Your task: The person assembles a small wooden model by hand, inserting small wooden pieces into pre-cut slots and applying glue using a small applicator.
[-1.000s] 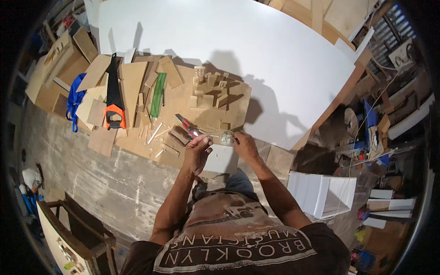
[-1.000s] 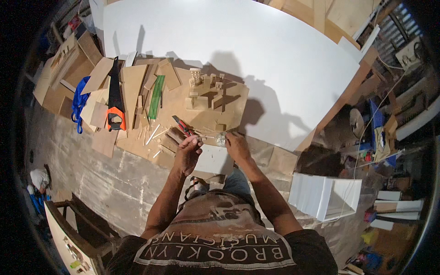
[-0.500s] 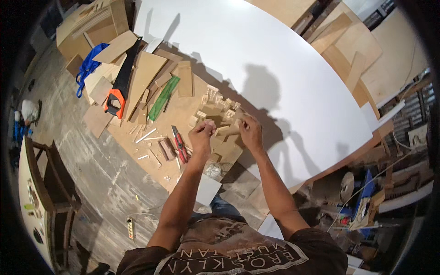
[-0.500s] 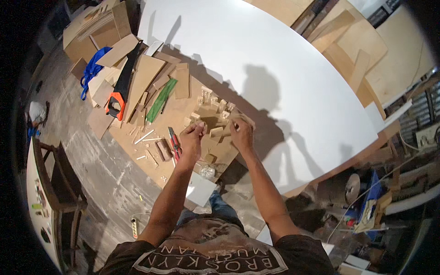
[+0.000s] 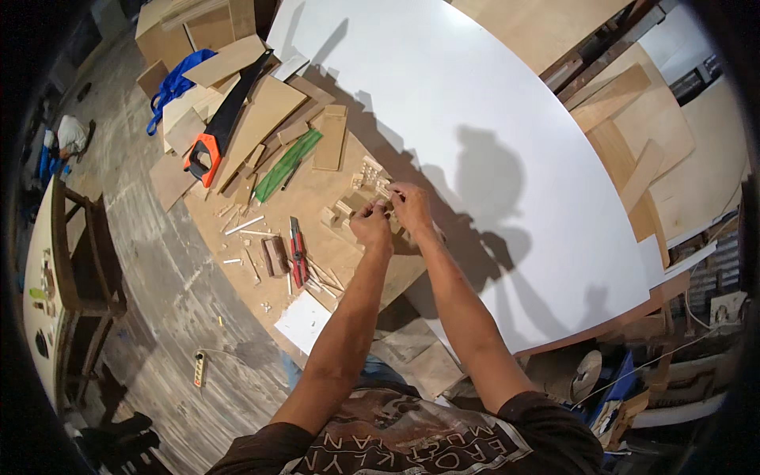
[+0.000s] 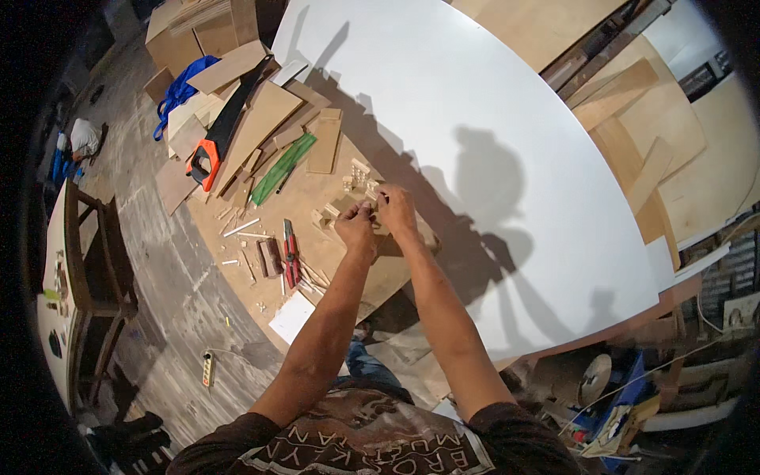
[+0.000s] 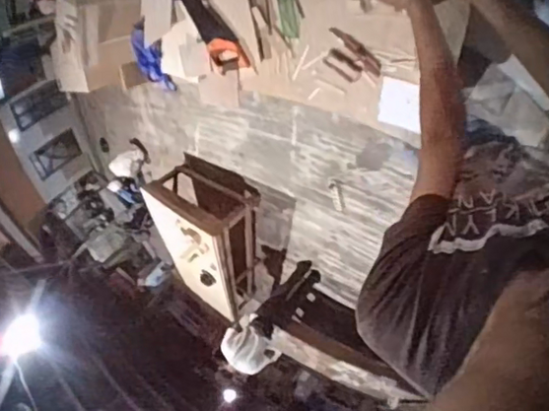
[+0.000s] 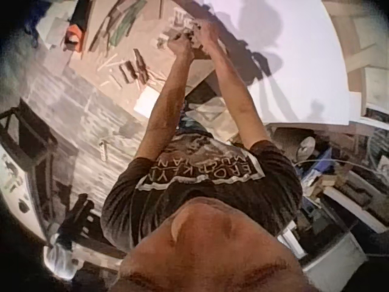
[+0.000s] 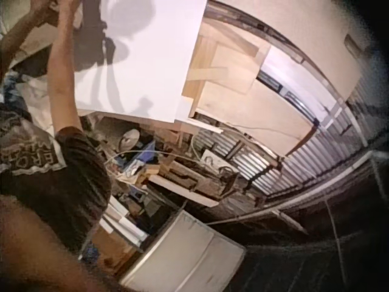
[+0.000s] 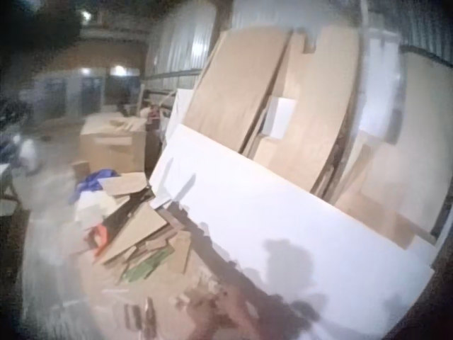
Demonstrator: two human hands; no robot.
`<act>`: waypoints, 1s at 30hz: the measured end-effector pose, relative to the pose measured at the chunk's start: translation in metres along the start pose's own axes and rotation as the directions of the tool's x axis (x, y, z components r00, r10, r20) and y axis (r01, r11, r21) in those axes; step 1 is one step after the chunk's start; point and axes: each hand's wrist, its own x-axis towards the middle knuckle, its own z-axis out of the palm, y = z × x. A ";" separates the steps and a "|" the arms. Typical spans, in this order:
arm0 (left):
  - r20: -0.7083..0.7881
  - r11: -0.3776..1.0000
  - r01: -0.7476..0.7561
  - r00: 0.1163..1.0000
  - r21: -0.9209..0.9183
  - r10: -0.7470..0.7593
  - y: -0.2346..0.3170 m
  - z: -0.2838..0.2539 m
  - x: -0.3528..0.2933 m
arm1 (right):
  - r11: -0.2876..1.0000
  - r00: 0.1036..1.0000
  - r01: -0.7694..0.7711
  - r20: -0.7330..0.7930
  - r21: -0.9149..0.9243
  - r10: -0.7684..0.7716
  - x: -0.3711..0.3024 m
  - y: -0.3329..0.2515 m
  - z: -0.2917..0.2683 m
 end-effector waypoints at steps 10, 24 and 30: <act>-0.124 0.997 -0.066 0.990 0.027 0.069 -0.011 0.021 0.005 | 1.000 1.000 0.003 0.006 0.028 -0.004 0.000 0.011 0.001; -0.256 0.990 -0.064 0.962 0.122 0.094 -0.007 0.038 0.005 | 0.993 0.998 -0.061 0.040 0.105 0.057 0.006 0.012 0.000; -0.225 0.997 -0.067 0.972 0.028 0.071 -0.007 0.037 0.003 | 0.996 0.996 -0.056 0.069 0.073 0.051 0.006 0.004 -0.005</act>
